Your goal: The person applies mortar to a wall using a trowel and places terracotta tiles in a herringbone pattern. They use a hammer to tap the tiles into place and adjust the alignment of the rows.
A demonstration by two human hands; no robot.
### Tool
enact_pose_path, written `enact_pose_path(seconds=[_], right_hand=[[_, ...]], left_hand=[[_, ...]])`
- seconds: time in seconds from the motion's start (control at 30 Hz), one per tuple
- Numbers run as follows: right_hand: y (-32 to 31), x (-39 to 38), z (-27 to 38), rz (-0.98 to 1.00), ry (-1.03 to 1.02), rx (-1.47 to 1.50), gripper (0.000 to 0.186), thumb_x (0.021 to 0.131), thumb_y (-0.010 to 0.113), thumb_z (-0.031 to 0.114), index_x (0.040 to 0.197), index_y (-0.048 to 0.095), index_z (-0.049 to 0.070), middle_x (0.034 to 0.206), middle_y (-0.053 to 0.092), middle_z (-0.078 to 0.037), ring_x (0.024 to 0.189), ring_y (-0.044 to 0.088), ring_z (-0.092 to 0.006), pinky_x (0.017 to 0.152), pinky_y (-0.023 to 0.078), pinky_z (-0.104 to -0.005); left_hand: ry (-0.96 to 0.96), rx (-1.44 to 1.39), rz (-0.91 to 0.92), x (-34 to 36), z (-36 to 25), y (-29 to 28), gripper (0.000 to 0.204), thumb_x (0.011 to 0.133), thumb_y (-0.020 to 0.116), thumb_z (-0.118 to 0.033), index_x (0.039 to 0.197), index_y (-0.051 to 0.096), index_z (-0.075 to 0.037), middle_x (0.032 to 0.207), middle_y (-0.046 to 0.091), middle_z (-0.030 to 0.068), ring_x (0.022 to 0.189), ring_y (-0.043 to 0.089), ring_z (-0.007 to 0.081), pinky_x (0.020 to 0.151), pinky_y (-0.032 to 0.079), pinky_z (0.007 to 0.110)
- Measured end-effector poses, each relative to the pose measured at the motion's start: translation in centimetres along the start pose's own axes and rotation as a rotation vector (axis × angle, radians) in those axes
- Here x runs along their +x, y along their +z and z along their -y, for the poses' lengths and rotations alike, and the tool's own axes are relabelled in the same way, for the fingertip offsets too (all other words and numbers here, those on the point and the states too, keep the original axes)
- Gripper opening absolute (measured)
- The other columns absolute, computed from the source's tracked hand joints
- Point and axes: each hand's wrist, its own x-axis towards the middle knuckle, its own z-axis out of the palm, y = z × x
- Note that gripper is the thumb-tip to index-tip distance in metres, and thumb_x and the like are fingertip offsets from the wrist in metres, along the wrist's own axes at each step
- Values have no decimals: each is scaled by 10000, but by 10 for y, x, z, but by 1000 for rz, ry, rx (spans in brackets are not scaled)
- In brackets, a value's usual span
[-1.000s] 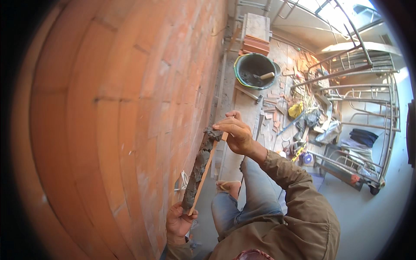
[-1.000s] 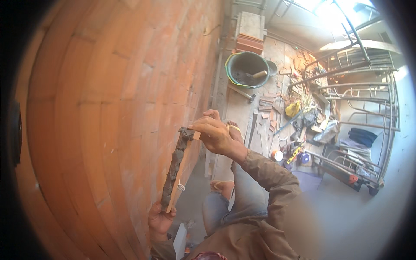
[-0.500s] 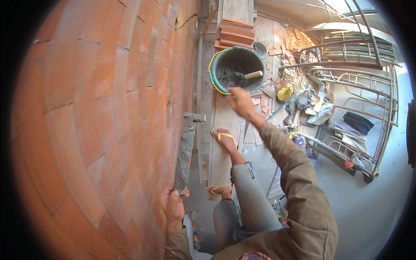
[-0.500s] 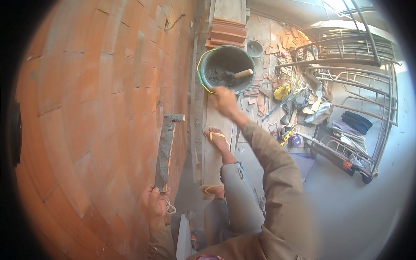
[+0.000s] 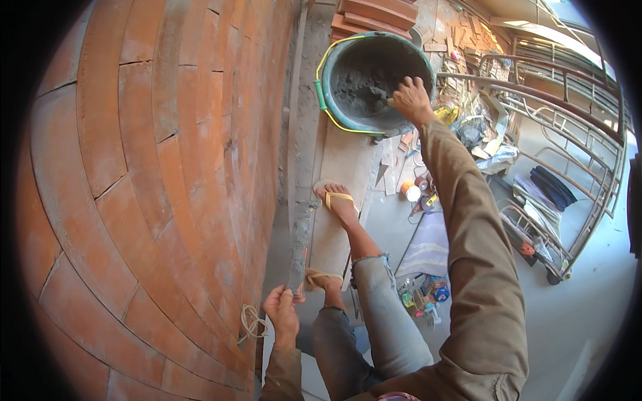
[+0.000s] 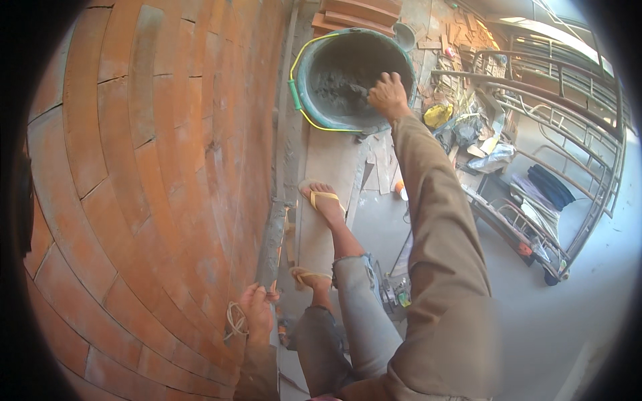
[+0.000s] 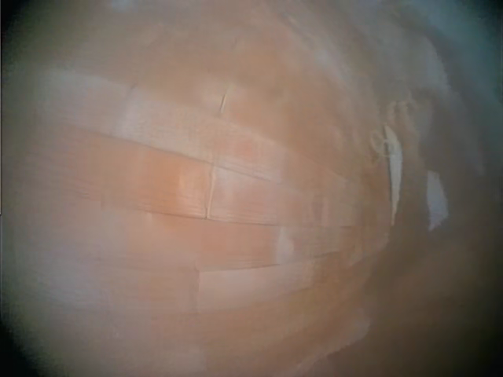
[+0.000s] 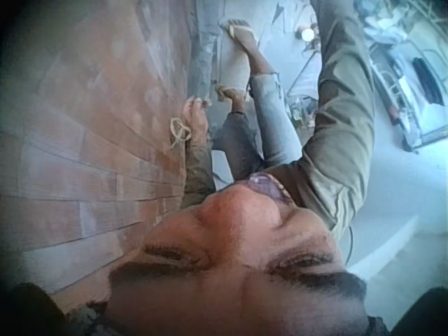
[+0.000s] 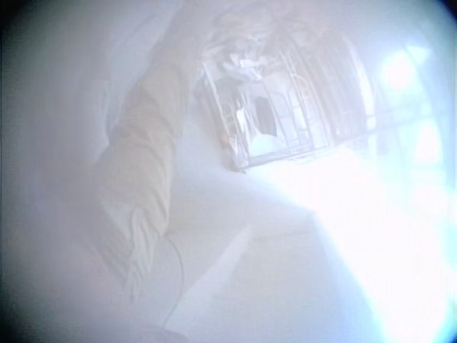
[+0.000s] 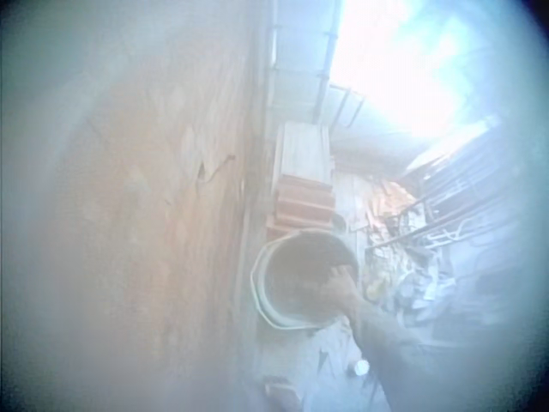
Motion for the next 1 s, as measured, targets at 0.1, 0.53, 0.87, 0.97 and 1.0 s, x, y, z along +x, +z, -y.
enact_pose_path(seconds=[0.1, 0.53, 0.87, 0.97, 1.0], right_hand=[[19, -7, 0, -226, 20, 189, 283, 953, 532, 340, 1064, 675, 123, 1015, 672, -63, 1094, 580, -251, 831, 415, -490], [51, 22, 15, -310, -32, 190, 214, 914, 525, 228, 996, 646, 73, 944, 664, -113, 994, 613, -282, 813, 444, -469], [51, 11, 17, -68, -42, 195, 265, 939, 516, 257, 982, 724, 99, 1055, 670, -116, 1079, 595, -338, 863, 454, -534], [33, 6, 20, -146, 48, 283, 245, 923, 516, 221, 926, 726, 95, 1019, 674, -159, 1024, 625, -344, 822, 511, -504], [14, 2, 15, -140, 55, 296, 243, 913, 515, 206, 909, 720, 75, 970, 686, -177, 958, 656, -346, 783, 535, -486]], left_hand=[[-37, 17, 17, -2, 1, 3, 205, 943, 555, -31, 1077, 628, 106, 887, 699, 139, 705, 660, 158, 670, 576, 293], [60, 93, 57, 2, -5, 22, 185, 937, 546, 5, 1046, 629, 130, 886, 702, 134, 721, 664, 147, 669, 562, 268], [47, 131, 35, 7, 5, 20, 184, 932, 551, 2, 1032, 634, 132, 878, 703, 137, 726, 661, 140, 665, 557, 262], [41, 124, 41, 9, 4, 22, 186, 933, 555, -3, 1033, 634, 133, 876, 704, 135, 725, 661, 139, 663, 555, 260], [44, 129, 40, 8, 4, 21, 189, 934, 556, -4, 1036, 633, 135, 876, 704, 135, 725, 661, 140, 663, 554, 261]])
